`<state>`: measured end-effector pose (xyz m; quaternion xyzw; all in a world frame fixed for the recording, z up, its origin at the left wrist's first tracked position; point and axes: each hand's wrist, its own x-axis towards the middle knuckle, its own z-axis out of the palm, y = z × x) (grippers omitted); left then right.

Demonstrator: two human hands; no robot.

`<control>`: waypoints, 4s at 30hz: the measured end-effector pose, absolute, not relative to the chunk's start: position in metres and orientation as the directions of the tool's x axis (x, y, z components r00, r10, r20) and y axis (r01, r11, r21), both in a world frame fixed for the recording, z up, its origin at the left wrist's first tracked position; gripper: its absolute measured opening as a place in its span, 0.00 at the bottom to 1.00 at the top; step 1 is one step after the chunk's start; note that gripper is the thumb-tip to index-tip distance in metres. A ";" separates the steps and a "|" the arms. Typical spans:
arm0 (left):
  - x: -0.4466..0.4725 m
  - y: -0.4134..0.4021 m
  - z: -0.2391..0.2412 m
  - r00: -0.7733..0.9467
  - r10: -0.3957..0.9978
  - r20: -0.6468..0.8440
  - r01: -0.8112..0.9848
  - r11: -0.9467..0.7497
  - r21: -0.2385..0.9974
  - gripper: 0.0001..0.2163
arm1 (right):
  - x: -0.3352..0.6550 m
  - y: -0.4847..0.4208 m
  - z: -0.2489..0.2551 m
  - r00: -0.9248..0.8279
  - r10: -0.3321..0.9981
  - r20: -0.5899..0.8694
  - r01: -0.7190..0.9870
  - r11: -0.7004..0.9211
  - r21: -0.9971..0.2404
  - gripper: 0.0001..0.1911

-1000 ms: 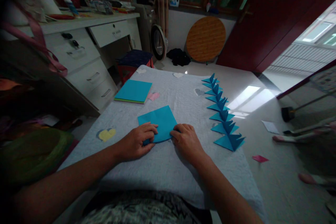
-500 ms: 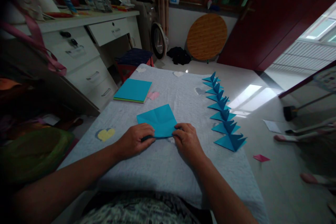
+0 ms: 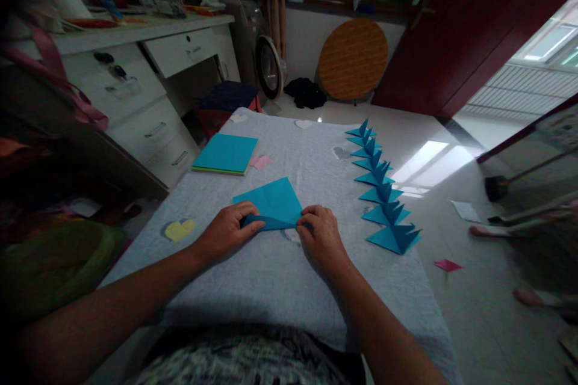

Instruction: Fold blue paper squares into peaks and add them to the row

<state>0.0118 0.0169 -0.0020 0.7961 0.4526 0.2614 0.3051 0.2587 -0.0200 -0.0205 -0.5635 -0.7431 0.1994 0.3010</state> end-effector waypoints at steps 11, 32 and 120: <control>0.011 0.021 -0.013 0.381 0.901 0.208 0.698 -0.428 0.574 0.05 | 0.252 -0.017 -0.012 -0.091 0.986 0.138 0.765 0.158 -0.624 0.06; 0.015 0.020 -0.008 0.281 0.953 0.116 0.875 -0.304 0.378 0.09 | 0.249 -0.017 -0.016 -0.061 0.982 0.178 0.841 0.147 -0.521 0.07; 0.020 -0.004 -0.013 0.861 0.508 -0.002 0.495 -0.838 0.228 0.31 | 0.250 -0.015 -0.014 -0.036 0.987 0.156 0.859 0.110 -0.499 0.09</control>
